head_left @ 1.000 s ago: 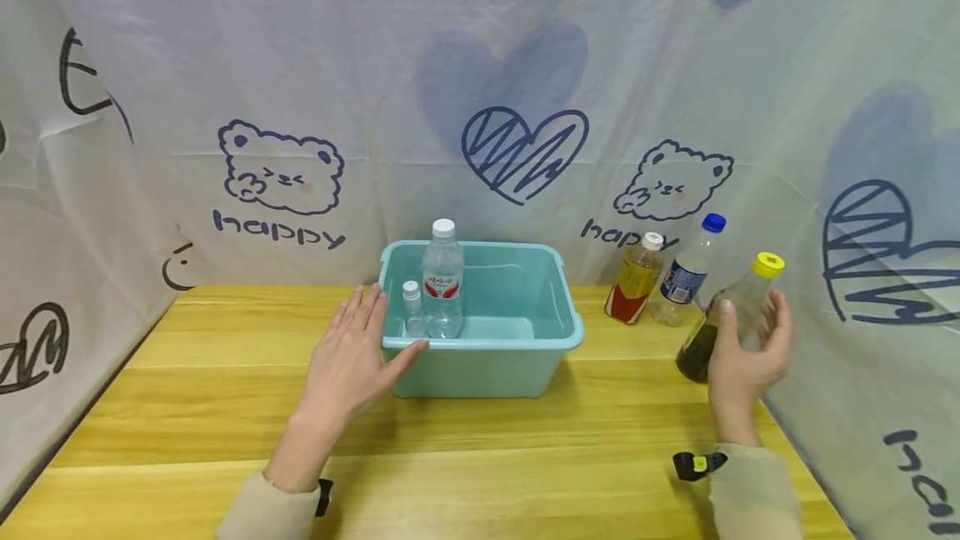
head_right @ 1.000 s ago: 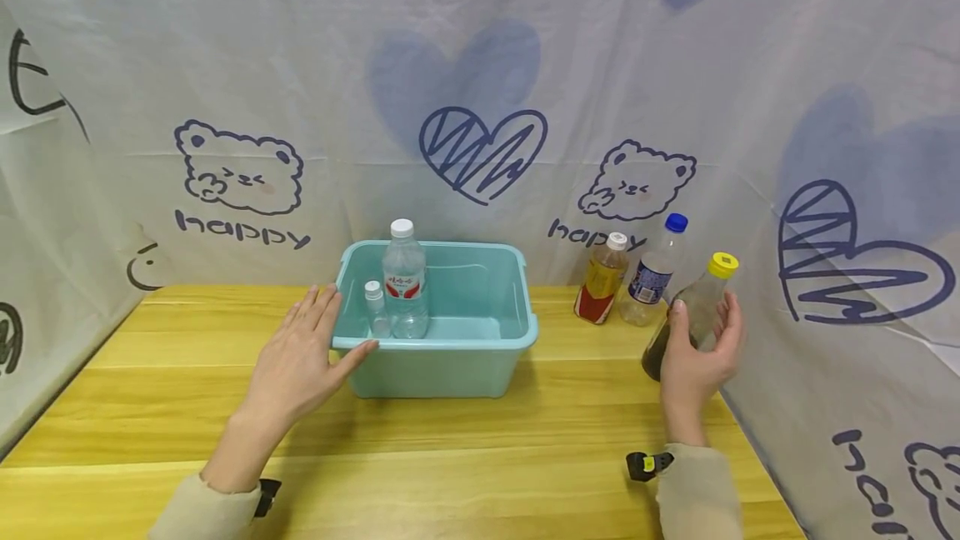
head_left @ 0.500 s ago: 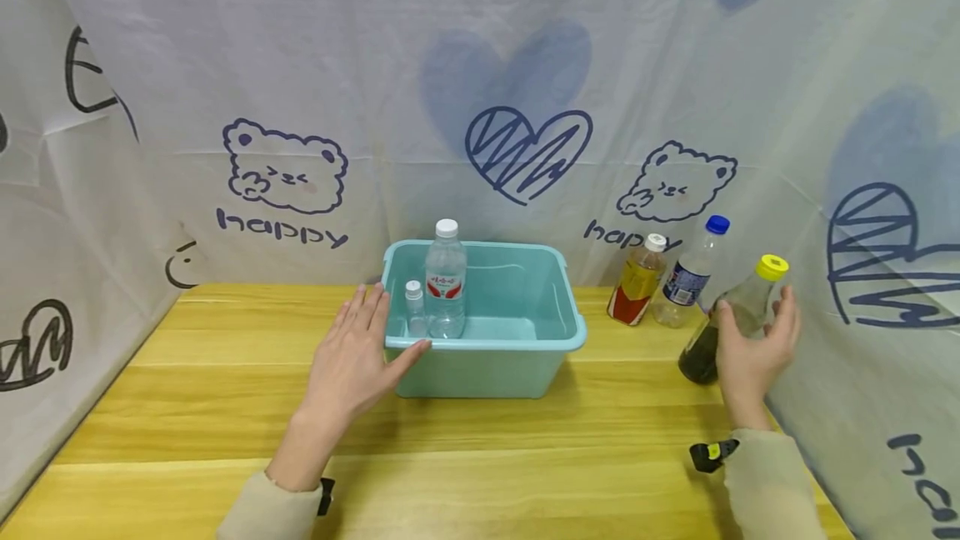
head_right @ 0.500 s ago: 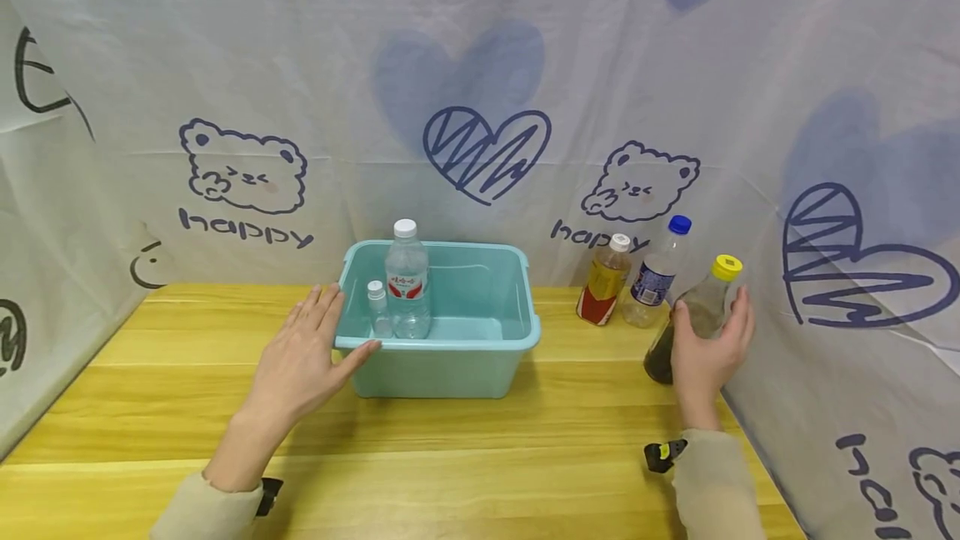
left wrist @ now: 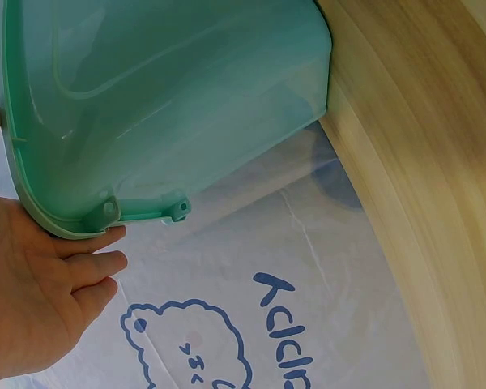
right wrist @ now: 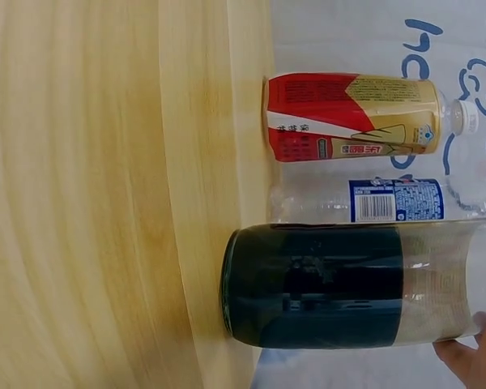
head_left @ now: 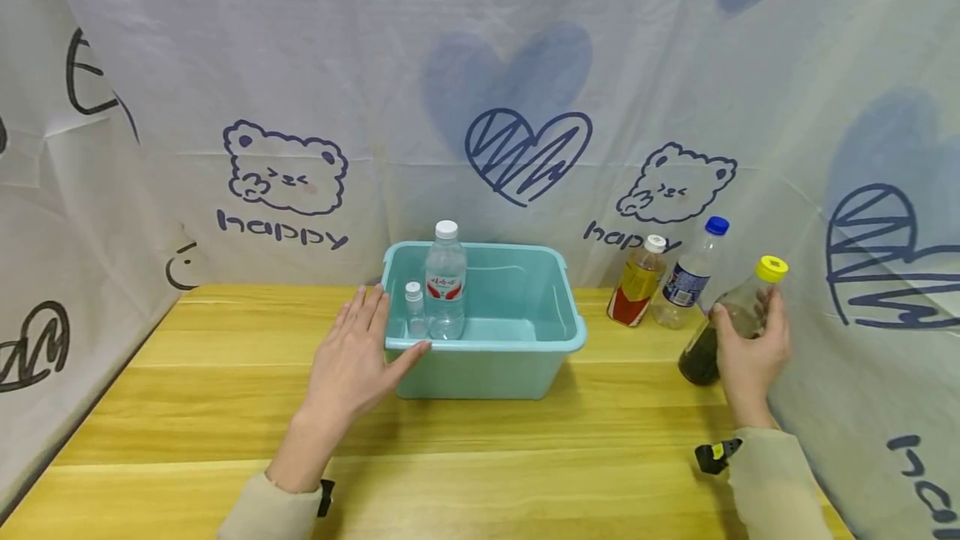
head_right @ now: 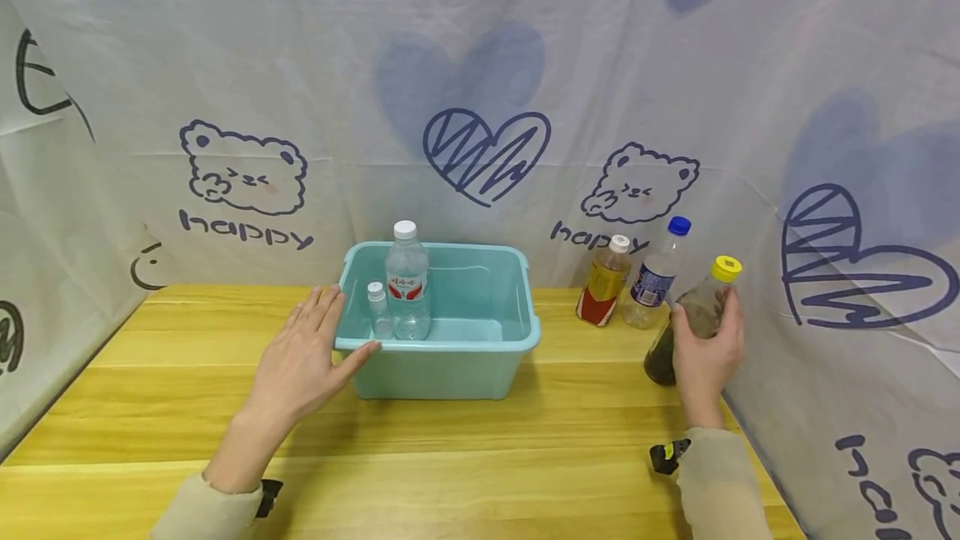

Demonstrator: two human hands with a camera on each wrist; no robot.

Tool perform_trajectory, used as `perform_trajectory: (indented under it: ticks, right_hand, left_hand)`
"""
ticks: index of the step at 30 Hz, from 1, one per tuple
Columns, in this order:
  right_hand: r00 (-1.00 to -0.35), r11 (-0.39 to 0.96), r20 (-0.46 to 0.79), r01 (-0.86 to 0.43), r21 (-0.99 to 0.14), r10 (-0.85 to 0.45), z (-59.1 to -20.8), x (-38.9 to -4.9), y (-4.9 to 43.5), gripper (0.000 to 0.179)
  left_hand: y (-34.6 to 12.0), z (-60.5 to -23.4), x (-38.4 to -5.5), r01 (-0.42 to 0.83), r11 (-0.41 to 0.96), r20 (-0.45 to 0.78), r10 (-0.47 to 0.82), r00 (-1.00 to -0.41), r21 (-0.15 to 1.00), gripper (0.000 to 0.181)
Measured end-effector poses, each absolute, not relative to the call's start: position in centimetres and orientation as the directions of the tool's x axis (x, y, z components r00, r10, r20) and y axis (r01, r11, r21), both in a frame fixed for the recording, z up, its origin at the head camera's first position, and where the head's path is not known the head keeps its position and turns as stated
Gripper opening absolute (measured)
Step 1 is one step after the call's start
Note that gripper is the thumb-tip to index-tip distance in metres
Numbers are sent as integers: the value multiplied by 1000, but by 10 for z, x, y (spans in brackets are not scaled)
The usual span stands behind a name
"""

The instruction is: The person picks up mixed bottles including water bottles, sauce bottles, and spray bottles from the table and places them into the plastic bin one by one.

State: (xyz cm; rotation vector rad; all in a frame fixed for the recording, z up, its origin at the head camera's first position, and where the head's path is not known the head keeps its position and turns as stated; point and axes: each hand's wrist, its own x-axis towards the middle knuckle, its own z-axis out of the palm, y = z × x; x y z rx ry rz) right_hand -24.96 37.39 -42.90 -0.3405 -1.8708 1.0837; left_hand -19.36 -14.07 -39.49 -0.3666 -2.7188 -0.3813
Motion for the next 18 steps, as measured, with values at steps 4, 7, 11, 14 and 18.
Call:
perform_trajectory:
  ticks: [4, 7, 11, 14, 18]
  right_hand:
    - [-552, 582, 562, -163, -797, 616, -428, -248, 374, 75]
    - [-558, 587, 554, -141, -797, 618, -426, -248, 374, 73]
    - [-568, 586, 541, -124, -801, 620, -422, -247, 373, 70]
    - [-572, 583, 537, -121, -803, 620, -421, -246, 373, 69]
    - [-570, 585, 544, -131, -800, 615, -421, -244, 373, 67]
  left_hand:
    - [-141, -395, -193, 299, 929, 389, 199, -899, 218, 97]
    - [-141, -395, -193, 298, 929, 390, 196, -899, 220, 97]
    - [-141, -395, -193, 297, 928, 392, 193, -900, 224, 97]
    - [-141, -395, -193, 297, 927, 388, 193, -901, 228, 97]
    - [-140, -395, -193, 299, 927, 386, 196, -901, 225, 97]
